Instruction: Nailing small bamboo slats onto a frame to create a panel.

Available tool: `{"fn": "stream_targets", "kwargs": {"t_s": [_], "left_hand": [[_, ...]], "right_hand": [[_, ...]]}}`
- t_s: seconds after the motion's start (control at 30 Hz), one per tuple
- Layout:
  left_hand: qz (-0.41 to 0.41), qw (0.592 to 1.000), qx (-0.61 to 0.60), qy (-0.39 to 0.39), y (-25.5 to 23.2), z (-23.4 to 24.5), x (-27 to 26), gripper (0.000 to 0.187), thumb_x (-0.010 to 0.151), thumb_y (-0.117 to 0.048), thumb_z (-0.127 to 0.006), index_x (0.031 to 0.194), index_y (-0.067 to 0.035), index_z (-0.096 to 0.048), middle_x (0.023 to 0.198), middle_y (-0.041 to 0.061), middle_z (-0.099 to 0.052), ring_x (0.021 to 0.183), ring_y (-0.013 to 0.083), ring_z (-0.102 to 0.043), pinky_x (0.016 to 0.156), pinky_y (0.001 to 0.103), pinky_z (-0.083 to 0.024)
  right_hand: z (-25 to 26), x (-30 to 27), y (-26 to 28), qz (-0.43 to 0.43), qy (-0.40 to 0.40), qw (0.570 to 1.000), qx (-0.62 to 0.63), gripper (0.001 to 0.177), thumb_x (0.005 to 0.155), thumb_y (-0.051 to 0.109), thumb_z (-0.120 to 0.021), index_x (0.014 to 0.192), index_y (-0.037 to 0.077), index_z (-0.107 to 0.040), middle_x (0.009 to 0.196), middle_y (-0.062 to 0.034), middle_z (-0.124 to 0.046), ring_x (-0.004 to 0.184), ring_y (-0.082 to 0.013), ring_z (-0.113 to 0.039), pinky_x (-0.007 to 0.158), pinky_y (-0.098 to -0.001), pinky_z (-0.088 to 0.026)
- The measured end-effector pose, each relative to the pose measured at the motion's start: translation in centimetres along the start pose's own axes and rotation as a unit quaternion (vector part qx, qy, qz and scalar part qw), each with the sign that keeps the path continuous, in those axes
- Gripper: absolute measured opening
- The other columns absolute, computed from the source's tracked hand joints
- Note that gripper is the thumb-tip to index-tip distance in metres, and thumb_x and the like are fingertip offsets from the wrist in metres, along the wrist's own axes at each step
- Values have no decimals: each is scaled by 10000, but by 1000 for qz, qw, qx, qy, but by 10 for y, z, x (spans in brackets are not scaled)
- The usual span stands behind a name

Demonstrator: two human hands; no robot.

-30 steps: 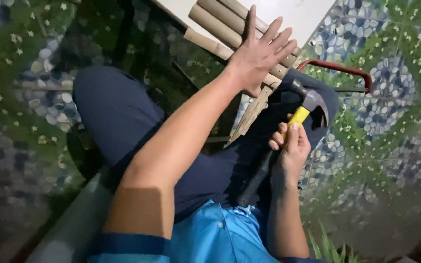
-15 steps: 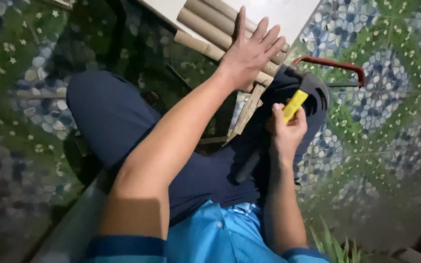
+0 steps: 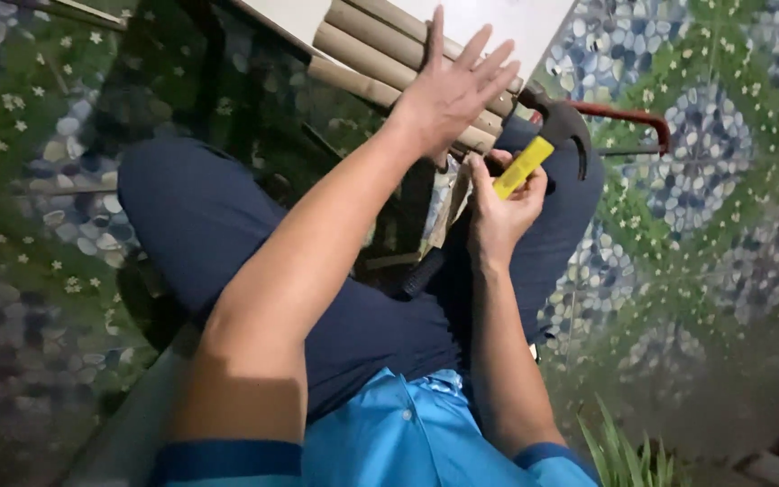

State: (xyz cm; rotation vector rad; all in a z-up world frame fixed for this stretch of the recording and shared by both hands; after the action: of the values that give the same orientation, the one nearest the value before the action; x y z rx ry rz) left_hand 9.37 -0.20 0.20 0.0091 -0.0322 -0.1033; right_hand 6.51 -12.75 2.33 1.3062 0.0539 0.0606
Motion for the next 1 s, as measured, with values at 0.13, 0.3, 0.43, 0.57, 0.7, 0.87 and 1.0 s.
{"fn": "stream_targets", "kwargs": {"t_s": [0.13, 0.3, 0.43, 0.57, 0.7, 0.87, 1.0], "left_hand": [[-26, 998, -25, -50, -5, 3, -4, 1051, 627, -365, -655, 1462, -149, -54, 1499, 67, -14, 1371, 301, -11, 1015, 693, -66], [-28, 999, -13, -35, -3, 8, -4, 1369, 356, -536, -713, 1454, -137, 0, 1498, 72, 21, 1373, 293, 23, 1000, 700, -50], [-41, 995, -67, -57, -3, 14, -8, 1150, 565, -286, -714, 1475, -147, -24, 1510, 81, 40, 1387, 278, 66, 1050, 660, -16], [-48, 994, -85, -37, -3, 24, -10, 1148, 581, -269, -737, 1470, -141, -21, 1493, 96, 48, 1372, 297, 50, 1029, 681, -53], [-54, 992, -101, -54, -1, 28, -11, 1173, 536, -266, -726, 1485, -134, -49, 1498, 100, 68, 1378, 292, 84, 1057, 663, -16], [-48, 995, -82, -31, -1, 24, -10, 1285, 440, -391, -736, 1468, -128, -12, 1493, 107, 56, 1378, 303, 51, 1047, 660, -40], [-50, 992, -105, -50, -3, 28, -11, 1054, 662, -218, -682, 1484, -149, -25, 1504, 96, 66, 1391, 293, 66, 1071, 658, -15]], "right_hand": [[-2, 4, 7, 25, -10, 999, 45, 284, 772, 131, -689, 924, 66, -457, 836, -62, -597, 724, -116, -584, 641, -253, -501], [-5, 7, 1, -17, -29, 995, 94, 258, 769, 76, -673, 853, 66, -429, 761, -70, -576, 649, -124, -577, 610, -256, -512], [-8, 7, -2, -45, -23, 993, 109, 236, 766, 106, -679, 807, 65, -450, 682, -79, -579, 470, -118, -528, 378, -241, -423], [-6, 9, -3, -57, -36, 991, 113, 295, 745, 113, -695, 849, 67, -423, 742, -85, -599, 544, -120, -563, 457, -253, -478], [-5, 10, -7, -77, -44, 991, 97, 330, 725, 154, -711, 900, 60, -448, 775, -73, -611, 574, -114, -574, 487, -253, -492], [-8, 9, 0, -65, -33, 990, 118, 275, 757, 86, -684, 834, 72, -421, 696, -71, -579, 545, -123, -562, 472, -253, -486], [-6, 9, -2, -78, -30, 994, 75, 251, 765, 138, -694, 810, 84, -453, 661, -25, -539, 476, -71, -477, 441, -214, -414]]}}
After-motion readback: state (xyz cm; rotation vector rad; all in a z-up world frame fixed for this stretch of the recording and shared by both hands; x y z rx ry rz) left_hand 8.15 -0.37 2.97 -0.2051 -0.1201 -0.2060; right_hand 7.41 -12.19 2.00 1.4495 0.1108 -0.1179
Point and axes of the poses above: each hand's wrist, its own x-axis towards the middle knuckle, its own z-axis out of the back of the hand, y = z × x, the point moved 9 cm from there along x, towards the middle knuckle
